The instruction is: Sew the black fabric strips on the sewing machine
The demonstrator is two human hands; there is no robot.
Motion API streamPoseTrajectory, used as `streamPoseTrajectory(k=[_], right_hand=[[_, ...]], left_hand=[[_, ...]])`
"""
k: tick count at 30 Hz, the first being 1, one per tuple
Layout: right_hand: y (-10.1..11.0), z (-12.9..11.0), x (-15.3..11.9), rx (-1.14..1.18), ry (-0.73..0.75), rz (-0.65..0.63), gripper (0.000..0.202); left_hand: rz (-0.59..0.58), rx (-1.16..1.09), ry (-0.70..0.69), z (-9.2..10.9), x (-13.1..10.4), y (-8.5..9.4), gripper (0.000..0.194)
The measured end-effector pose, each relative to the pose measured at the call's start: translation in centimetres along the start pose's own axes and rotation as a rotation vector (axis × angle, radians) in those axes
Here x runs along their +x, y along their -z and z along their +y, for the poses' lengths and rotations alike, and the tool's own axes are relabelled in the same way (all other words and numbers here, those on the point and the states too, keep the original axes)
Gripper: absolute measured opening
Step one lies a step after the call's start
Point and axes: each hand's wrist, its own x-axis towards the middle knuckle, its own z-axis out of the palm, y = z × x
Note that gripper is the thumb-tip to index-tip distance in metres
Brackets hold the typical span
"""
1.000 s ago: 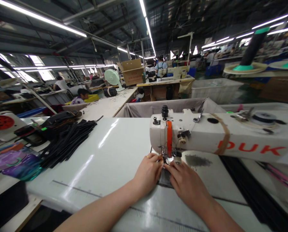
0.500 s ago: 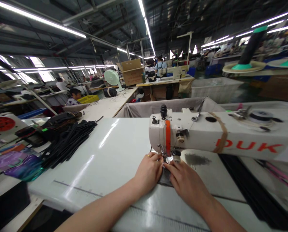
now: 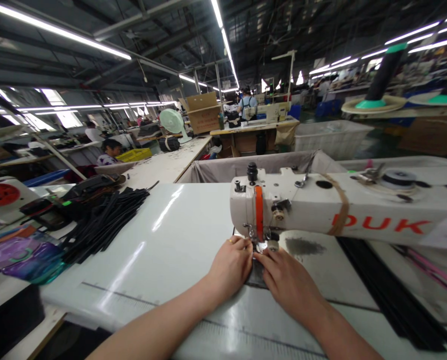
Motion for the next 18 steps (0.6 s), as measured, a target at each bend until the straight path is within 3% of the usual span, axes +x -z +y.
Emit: streamPoseTrajectory(k=[6,10,15,18], right_hand=[[-0.3,0.3,-0.2,-0.007,0.016,0.012,0.032],[-0.4,0.4,-0.3,-0.007,0.013,0.008,0.032],[0.0,0.3,-0.2,0.027,0.013,0.023,0.031],[0.7,-0.1,0.1,0.082,0.028,0.034,0.029]], left_hand=[[0.184,-0.175,0.158,-2.0,1.2,-0.6,0.016],[0.033,-0.032,0.096,-3.2,2.2,-0.7,0.014],[0.043,0.078,0.214,-4.5,1.7,1.9,0.009],[0.008,-0.144,0.428,-4.7,0.6,3.9,0.008]])
